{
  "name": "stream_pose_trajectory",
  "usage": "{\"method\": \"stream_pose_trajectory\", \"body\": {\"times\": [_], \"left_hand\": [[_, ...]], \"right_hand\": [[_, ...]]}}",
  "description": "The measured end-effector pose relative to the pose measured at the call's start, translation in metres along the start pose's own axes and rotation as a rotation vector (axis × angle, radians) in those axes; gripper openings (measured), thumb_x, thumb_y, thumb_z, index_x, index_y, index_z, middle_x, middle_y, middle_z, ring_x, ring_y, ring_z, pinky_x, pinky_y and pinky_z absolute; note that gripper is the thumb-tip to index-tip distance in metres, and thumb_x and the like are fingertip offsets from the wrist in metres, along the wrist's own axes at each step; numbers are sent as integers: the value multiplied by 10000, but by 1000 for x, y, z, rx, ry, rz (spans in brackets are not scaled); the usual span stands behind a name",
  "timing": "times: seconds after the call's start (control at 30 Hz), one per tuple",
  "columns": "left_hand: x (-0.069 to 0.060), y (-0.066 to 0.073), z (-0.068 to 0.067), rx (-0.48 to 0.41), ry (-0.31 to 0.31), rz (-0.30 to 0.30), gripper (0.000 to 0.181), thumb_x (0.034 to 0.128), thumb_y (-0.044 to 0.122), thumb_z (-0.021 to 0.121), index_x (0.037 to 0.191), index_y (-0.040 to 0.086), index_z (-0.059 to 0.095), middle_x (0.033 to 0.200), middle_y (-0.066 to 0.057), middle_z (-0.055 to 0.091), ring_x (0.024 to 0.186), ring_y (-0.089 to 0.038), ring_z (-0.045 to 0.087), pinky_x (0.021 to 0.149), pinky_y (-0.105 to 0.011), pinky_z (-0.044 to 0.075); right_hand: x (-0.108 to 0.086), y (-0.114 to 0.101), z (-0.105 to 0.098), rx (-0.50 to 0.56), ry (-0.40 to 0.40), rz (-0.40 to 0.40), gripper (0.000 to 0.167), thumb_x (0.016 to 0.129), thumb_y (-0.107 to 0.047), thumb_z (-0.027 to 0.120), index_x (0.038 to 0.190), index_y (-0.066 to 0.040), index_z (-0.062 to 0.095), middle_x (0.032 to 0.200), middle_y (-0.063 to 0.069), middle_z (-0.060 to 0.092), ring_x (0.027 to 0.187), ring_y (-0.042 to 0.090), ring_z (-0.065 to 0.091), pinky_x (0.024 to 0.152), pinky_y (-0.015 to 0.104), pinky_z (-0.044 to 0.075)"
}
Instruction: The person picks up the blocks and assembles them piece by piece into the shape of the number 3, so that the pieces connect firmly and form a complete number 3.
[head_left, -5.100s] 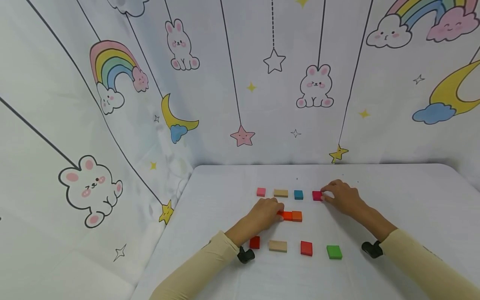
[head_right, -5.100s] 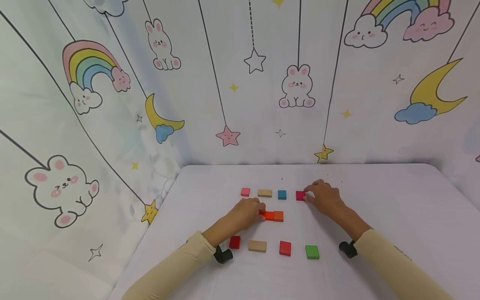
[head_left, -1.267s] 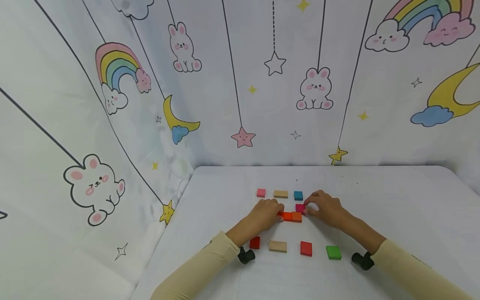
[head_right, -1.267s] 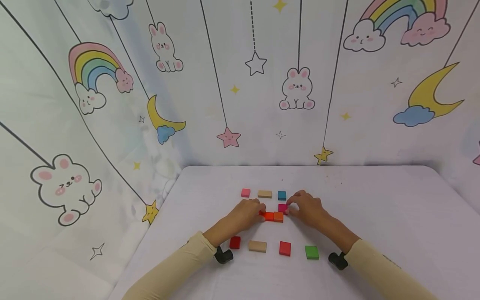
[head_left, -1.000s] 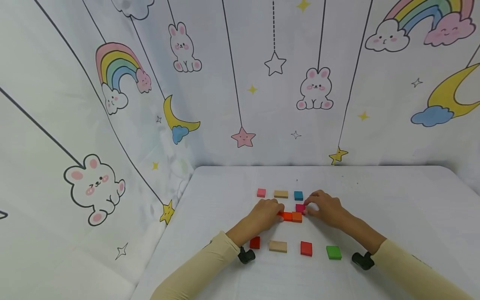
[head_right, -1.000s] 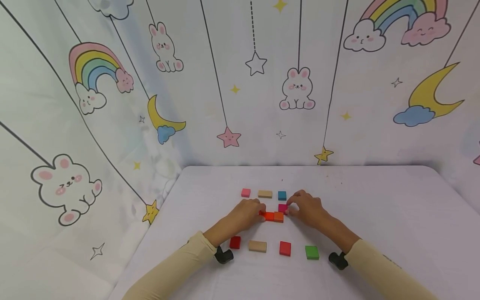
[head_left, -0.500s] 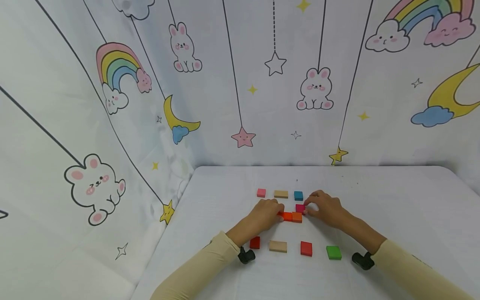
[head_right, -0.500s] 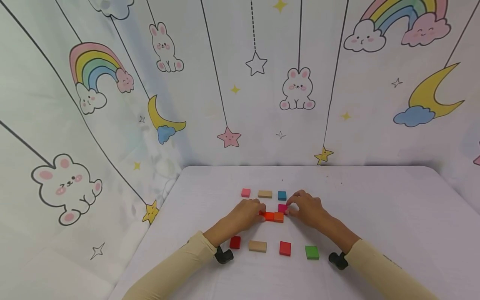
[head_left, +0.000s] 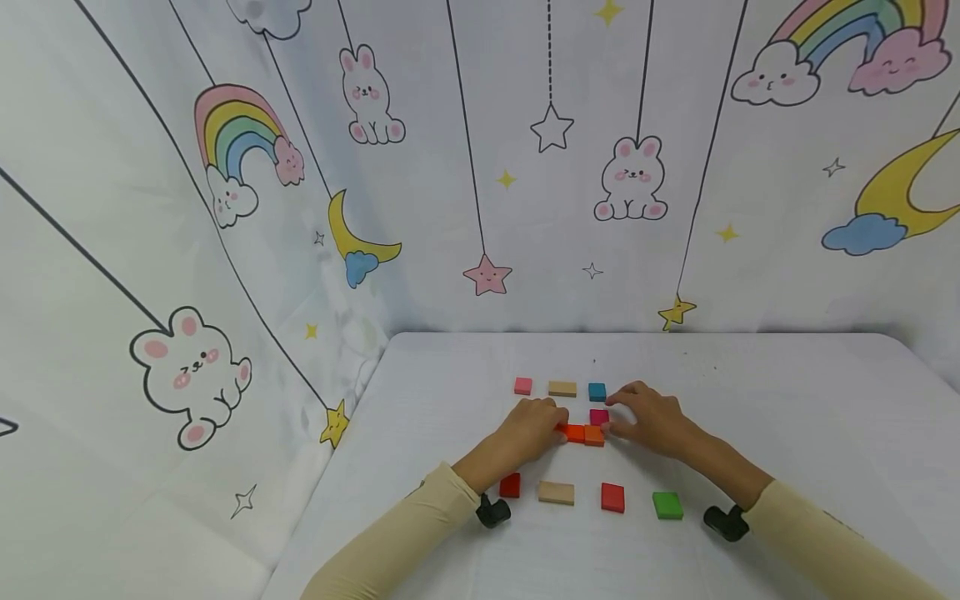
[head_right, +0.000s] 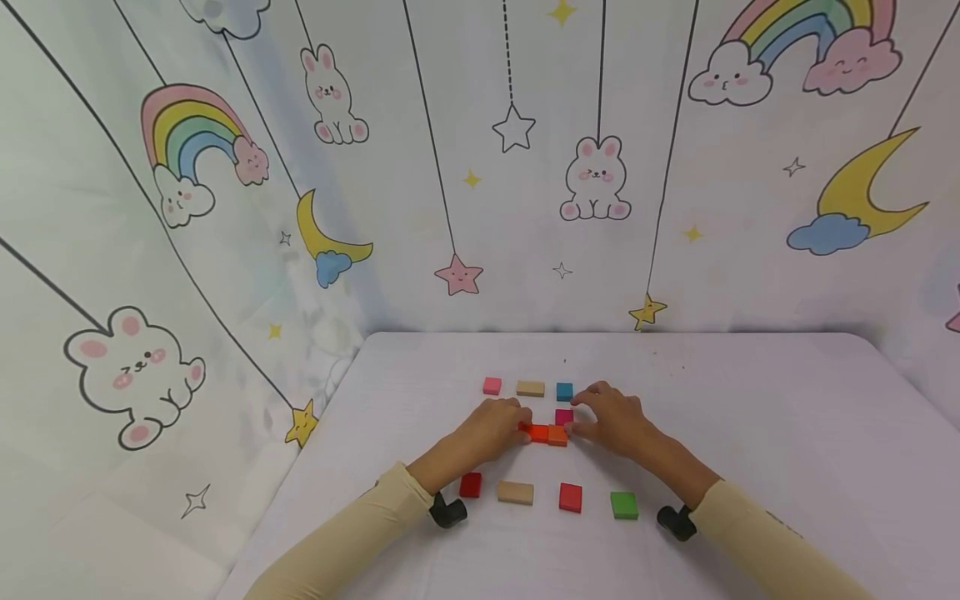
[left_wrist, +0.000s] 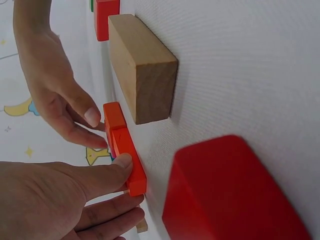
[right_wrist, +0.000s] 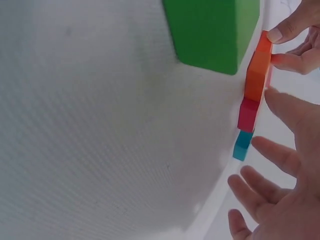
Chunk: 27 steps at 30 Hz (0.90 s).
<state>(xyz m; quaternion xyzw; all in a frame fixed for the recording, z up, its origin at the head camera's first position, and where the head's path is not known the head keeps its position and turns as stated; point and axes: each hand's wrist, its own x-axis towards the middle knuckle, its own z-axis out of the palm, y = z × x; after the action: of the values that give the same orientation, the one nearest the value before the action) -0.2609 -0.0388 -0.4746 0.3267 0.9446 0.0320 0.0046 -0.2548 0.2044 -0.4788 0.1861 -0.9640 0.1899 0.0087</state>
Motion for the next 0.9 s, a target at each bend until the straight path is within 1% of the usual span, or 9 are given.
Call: {"method": "stream_pose_trajectory", "body": {"times": [0.1, 0.2, 0.53, 0.77, 0.9], "left_hand": [[0, 0, -1, 6, -3, 0, 252, 979, 328, 773, 1185, 182, 765, 978, 24, 721, 839, -95, 613, 785, -226, 496], [0, 0, -1, 12, -3, 4, 250, 980, 330, 772, 1182, 183, 763, 975, 25, 718, 837, -94, 610, 781, -223, 494], [-1, 0, 0, 20, 10, 17, 240, 984, 328, 766, 1177, 185, 765, 979, 24, 721, 839, -96, 620, 787, -219, 498], [-1, -1, 0, 35, 16, 26, 232, 984, 332, 766, 1165, 186, 767, 967, 28, 719, 833, -97, 619, 775, -221, 495], [0, -1, 1, 41, 15, 25, 229, 984, 333, 766, 1161, 187, 763, 961, 31, 711, 833, -95, 614, 775, -221, 492]], "right_hand": [[-1, -4, -1, -5, -15, 3, 593, 808, -336, 917, 1301, -94, 693, 1313, 220, 626, 1248, 422, 588, 894, 701, 524], [0, -7, -2, -3, -21, -2, 626, 798, -336, 924, 1321, -93, 680, 1321, 222, 619, 1255, 426, 580, 895, 696, 515], [1, -13, -3, 4, -38, -6, 570, 836, -303, 904, 1320, -100, 682, 1327, 207, 615, 1260, 413, 575, 909, 688, 505], [2, -12, -2, 1, -36, -7, 561, 832, -312, 907, 1303, -103, 686, 1303, 206, 621, 1237, 409, 586, 879, 668, 516], [3, -10, -1, 3, -33, -5, 570, 827, -324, 910, 1305, -106, 687, 1311, 214, 618, 1242, 416, 583, 883, 673, 517]]}}
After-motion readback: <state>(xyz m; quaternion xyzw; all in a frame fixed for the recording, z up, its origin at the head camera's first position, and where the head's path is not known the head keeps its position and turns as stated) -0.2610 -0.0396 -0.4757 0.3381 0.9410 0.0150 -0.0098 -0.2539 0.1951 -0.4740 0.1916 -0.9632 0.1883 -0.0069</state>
